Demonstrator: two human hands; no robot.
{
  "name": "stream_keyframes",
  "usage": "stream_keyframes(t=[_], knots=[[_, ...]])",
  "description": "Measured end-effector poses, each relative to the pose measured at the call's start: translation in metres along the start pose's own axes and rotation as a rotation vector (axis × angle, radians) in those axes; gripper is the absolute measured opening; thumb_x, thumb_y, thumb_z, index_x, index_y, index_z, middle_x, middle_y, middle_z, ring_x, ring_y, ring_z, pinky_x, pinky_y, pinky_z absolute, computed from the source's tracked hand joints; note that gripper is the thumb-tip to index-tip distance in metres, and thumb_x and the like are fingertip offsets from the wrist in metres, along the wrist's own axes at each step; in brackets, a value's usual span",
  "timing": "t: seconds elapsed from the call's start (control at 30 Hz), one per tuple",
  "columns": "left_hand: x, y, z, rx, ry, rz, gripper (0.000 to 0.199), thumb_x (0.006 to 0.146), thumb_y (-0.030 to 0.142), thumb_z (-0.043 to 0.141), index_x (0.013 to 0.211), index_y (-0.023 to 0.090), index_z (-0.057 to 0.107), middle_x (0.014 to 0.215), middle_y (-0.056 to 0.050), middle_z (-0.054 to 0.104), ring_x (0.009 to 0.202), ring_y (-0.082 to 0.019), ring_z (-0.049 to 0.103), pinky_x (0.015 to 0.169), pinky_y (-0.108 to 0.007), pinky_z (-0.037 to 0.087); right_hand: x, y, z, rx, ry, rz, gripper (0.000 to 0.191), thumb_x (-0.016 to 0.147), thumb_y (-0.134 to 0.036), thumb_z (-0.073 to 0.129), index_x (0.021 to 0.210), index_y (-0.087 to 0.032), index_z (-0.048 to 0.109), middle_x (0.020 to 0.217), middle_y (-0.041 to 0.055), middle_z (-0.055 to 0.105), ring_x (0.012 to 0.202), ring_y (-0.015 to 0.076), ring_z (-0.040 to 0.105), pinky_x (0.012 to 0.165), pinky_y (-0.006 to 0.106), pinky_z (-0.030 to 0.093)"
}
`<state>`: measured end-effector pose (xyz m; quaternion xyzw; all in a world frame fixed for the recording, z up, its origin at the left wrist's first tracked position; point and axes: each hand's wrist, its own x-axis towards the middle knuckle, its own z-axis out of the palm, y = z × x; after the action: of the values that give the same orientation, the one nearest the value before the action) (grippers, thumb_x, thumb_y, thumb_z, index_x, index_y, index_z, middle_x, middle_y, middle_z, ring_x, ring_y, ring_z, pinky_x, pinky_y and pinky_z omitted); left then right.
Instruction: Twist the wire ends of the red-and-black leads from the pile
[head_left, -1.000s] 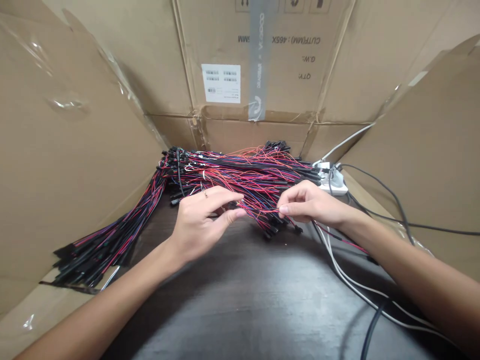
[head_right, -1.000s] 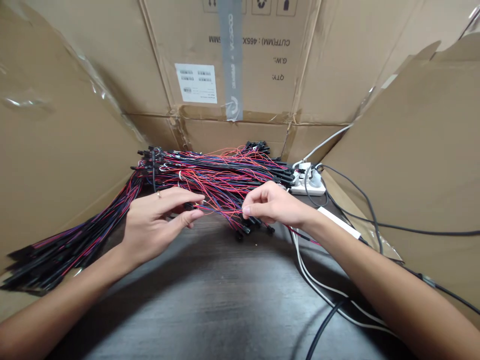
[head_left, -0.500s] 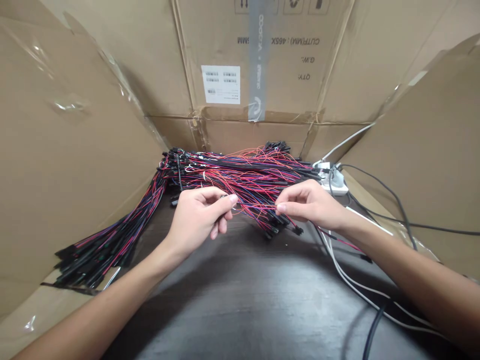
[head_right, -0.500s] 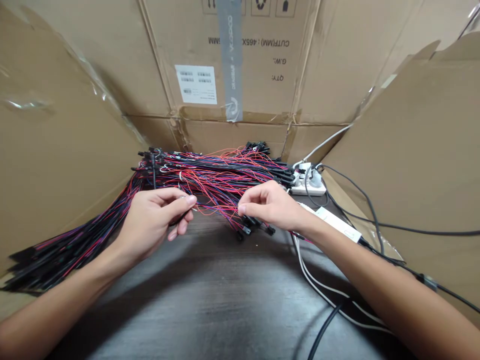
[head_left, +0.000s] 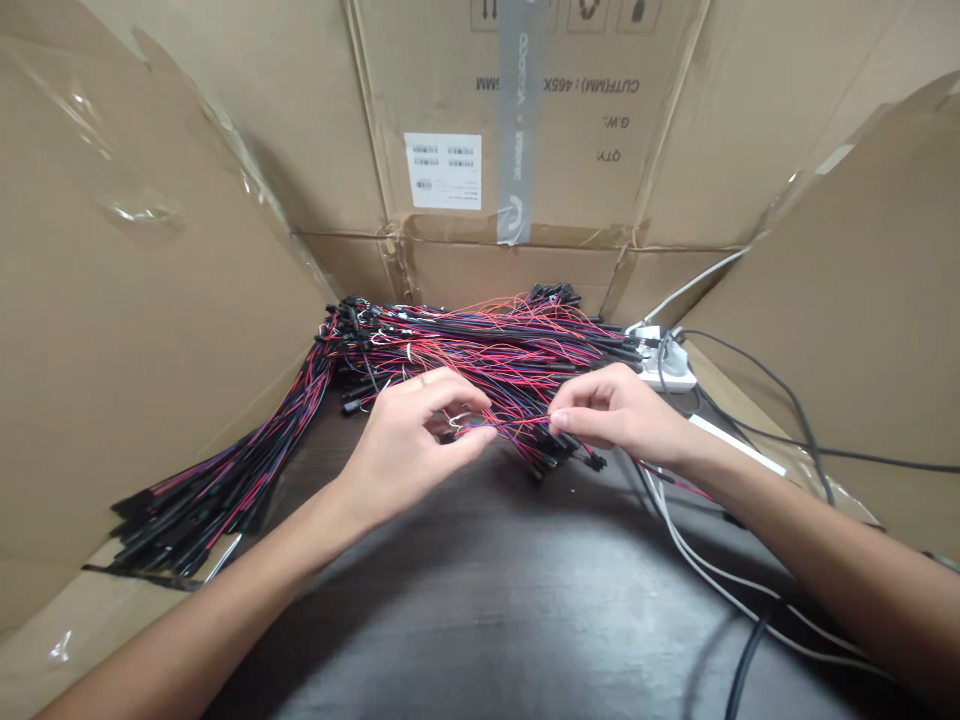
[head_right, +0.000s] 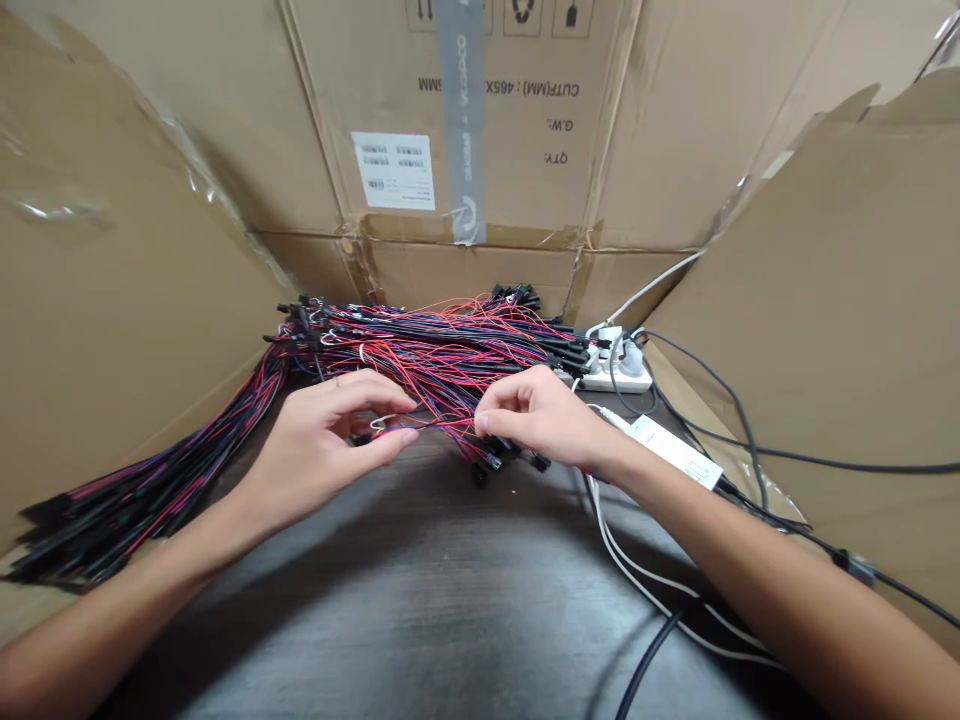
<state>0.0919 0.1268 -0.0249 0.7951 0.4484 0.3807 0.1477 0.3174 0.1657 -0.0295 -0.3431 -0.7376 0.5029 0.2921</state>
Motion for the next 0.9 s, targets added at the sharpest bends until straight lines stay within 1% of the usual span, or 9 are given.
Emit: stream_keyframes(t=[0.1, 0.2, 0.23, 0.3, 0.47, 0.67, 0.73, 0.83, 0.9], knots=[[-0.001, -0.003, 0.002, 0.140, 0.050, 0.156, 0.006, 0.077, 0.017, 0.064, 0.082, 0.014, 0.067, 0.081, -0.004, 0.068, 0.072, -0.012, 0.062, 0.060, -0.019, 0.050, 0.000, 0.000, 0.002, -0.010, 0.000, -0.018, 0.018, 0.075, -0.025, 0.062, 0.063, -0.012, 0.060, 0.047, -0.0049, 0.048, 0.040, 0.0046, 0.036, 0.038, 0.019, 0.026], [-0.003, -0.009, 0.005, 0.254, 0.133, 0.327, 0.007, 0.079, 0.013, 0.060, 0.081, 0.012, 0.067, 0.076, -0.003, 0.069, 0.067, -0.011, 0.063, 0.064, -0.021, 0.051, 0.000, -0.001, 0.003, -0.038, 0.006, -0.041, 0.018, 0.075, -0.025, 0.061, 0.063, -0.012, 0.060, 0.048, -0.0050, 0.047, 0.041, 0.0048, 0.037, 0.040, 0.020, 0.027], [-0.003, -0.010, 0.006, 0.282, 0.161, 0.366, 0.008, 0.080, 0.012, 0.059, 0.081, 0.012, 0.067, 0.074, -0.004, 0.069, 0.065, -0.011, 0.063, 0.064, -0.021, 0.051, 0.000, -0.002, 0.004, -0.047, 0.009, -0.044, 0.018, 0.075, -0.025, 0.061, 0.063, -0.012, 0.060, 0.049, -0.0049, 0.047, 0.042, 0.0050, 0.038, 0.041, 0.020, 0.028], [-0.004, -0.011, 0.008, 0.321, 0.202, 0.390, 0.010, 0.081, 0.012, 0.057, 0.081, 0.011, 0.068, 0.073, -0.004, 0.069, 0.065, -0.011, 0.064, 0.064, -0.022, 0.050, 0.000, -0.004, 0.004, -0.063, 0.009, -0.043, 0.018, 0.076, -0.025, 0.060, 0.063, -0.012, 0.060, 0.049, -0.0046, 0.048, 0.042, 0.0055, 0.039, 0.042, 0.020, 0.029], [-0.005, -0.006, 0.010, 0.320, 0.221, 0.334, 0.014, 0.083, 0.011, 0.055, 0.076, 0.014, 0.067, 0.072, -0.002, 0.070, 0.064, -0.010, 0.063, 0.065, -0.021, 0.050, -0.001, -0.006, 0.008, -0.141, 0.015, -0.048, 0.019, 0.077, -0.025, 0.059, 0.063, -0.012, 0.059, 0.050, -0.0039, 0.047, 0.046, 0.0061, 0.037, 0.044, 0.020, 0.029], [-0.007, -0.002, 0.011, 0.232, 0.209, 0.238, 0.015, 0.083, 0.011, 0.055, 0.076, 0.014, 0.068, 0.070, -0.001, 0.070, 0.063, -0.011, 0.063, 0.064, -0.021, 0.050, -0.001, -0.005, 0.010, -0.207, 0.017, -0.058, 0.018, 0.077, -0.024, 0.056, 0.064, -0.012, 0.060, 0.051, -0.0036, 0.047, 0.047, 0.0060, 0.037, 0.044, 0.020, 0.029], [-0.007, -0.001, 0.010, 0.202, 0.180, 0.197, 0.016, 0.083, 0.012, 0.054, 0.076, 0.014, 0.068, 0.069, -0.001, 0.069, 0.062, -0.011, 0.064, 0.063, -0.021, 0.050, -0.001, -0.005, 0.010, -0.216, 0.021, -0.057, 0.018, 0.077, -0.024, 0.056, 0.064, -0.012, 0.060, 0.051, -0.0035, 0.047, 0.047, 0.0060, 0.037, 0.044, 0.020, 0.030], [-0.006, 0.001, 0.008, 0.106, 0.089, 0.114, 0.017, 0.086, 0.015, 0.054, 0.078, 0.012, 0.069, 0.064, 0.000, 0.067, 0.055, -0.010, 0.062, 0.058, -0.020, 0.050, 0.000, -0.004, 0.009, -0.222, 0.026, -0.055, 0.019, 0.077, -0.024, 0.056, 0.064, -0.012, 0.060, 0.051, -0.0031, 0.048, 0.047, 0.0063, 0.038, 0.044, 0.019, 0.030], [-0.006, 0.002, 0.006, 0.004, 0.036, 0.033, 0.018, 0.087, 0.017, 0.053, 0.087, 0.011, 0.069, 0.066, 0.000, 0.067, 0.052, -0.009, 0.062, 0.055, -0.019, 0.051, 0.000, -0.003, 0.008, -0.223, 0.029, -0.055, 0.019, 0.077, -0.024, 0.055, 0.064, -0.012, 0.060, 0.052, -0.0029, 0.049, 0.047, 0.0064, 0.039, 0.044, 0.019, 0.031]])
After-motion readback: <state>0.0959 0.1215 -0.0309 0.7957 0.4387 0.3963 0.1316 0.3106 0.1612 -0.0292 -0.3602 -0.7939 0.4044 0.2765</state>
